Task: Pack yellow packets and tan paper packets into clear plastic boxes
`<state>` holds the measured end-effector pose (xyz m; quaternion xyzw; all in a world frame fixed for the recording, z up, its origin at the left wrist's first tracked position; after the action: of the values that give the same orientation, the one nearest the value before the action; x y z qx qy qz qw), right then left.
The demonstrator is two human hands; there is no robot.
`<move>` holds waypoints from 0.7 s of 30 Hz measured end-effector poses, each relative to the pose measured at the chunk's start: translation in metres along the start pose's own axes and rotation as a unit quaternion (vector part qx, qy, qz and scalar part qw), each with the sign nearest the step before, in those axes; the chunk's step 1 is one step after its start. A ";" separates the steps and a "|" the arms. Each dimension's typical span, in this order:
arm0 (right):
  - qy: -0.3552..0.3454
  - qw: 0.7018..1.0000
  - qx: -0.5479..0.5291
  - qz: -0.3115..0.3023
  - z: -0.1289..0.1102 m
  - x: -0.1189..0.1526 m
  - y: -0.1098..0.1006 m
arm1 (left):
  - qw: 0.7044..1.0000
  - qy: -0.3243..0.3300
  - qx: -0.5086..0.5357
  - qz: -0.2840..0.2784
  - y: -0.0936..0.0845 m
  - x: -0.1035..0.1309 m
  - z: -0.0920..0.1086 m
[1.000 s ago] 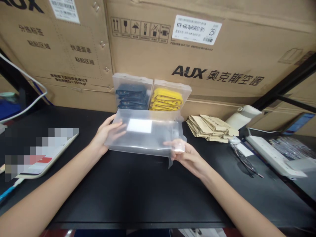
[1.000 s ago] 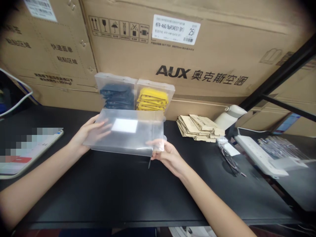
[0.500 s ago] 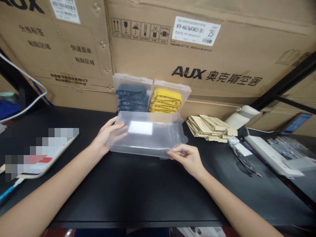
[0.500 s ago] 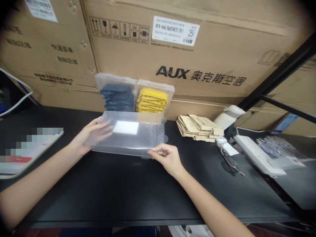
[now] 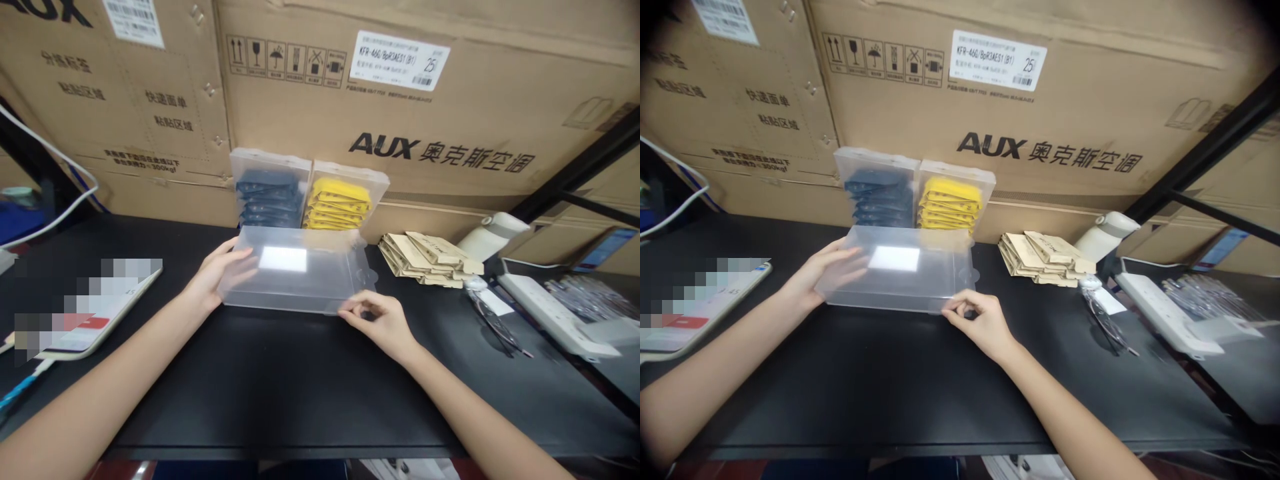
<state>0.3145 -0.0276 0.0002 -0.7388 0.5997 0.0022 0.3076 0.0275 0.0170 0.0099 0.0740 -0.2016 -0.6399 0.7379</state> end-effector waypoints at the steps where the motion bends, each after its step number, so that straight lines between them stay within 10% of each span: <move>1: -0.002 1.000 -0.012 0.007 -0.001 -0.001 -0.002 | 1.000 0.000 0.003 0.001 0.000 0.000 0.000; 8: 0.094 0.980 -0.173 0.040 0.014 -0.009 -0.012 | 1.000 0.003 0.005 -0.010 -0.003 0.000 0.006; 15: 0.107 0.967 -0.112 0.203 0.016 -0.006 -0.022 | 0.998 -0.002 0.005 -0.059 0.006 0.005 0.006; 21: 0.270 0.901 -0.334 0.066 0.025 -0.016 -0.012 | 0.996 0.023 -0.015 -0.083 0.012 0.010 0.006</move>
<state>0.3303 -0.0011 -0.0089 -0.7290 0.6713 0.0232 -0.1319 0.0370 0.0100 0.0220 0.0936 -0.1681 -0.7001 0.6877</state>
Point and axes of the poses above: each hand's wrist, its own x-axis away from the middle knuckle, its own y-axis out of the palm, z = x × y, the point moved 4 cm from there along -x, towards the middle knuckle, and after that the axes turned 1 degree about x, right-handed, at the moved point
